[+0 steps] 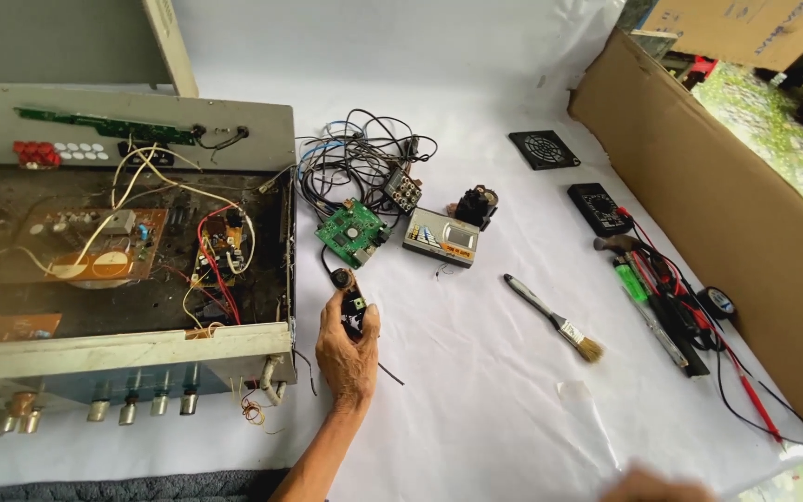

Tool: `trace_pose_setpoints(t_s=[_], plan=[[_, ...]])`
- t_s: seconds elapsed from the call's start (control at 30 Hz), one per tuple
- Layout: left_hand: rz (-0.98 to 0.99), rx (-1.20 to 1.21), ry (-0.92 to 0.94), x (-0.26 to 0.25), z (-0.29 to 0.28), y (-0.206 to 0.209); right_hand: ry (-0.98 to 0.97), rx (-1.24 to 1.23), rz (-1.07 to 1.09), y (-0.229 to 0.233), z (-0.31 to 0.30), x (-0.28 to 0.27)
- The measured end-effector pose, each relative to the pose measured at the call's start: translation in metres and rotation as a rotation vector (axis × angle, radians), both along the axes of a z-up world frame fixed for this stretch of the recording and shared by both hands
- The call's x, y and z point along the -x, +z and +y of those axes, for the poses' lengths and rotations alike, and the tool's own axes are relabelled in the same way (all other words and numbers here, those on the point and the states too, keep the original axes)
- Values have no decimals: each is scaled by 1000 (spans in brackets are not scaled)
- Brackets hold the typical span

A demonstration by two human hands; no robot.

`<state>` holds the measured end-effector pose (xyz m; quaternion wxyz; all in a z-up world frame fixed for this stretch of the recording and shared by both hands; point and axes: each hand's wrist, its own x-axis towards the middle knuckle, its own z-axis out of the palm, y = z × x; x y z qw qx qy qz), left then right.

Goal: The person uses a brush to clean a small green circuit board, then wipes it with a cloth. They continue brushing the board and flip it over to clean the other side. The person also briefly wipes the board again with the cloth.

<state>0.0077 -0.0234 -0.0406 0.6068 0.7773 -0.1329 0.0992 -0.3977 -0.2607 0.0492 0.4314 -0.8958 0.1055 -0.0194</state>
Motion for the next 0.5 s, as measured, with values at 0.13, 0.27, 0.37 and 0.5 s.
trace_pose_setpoints(t_s=[0.13,0.27,0.37,0.5], plan=[[18,7,-17,2,0,7,-231,-15,-146,31,52,-137],[20,31,-19,4,1,12,-182,142,-396,-23,70,-261],[13,-20,-7,1,0,6,-124,404,-102,-34,123,-290],[0,9,-21,3,4,9,51,254,-155,-15,141,-243]])
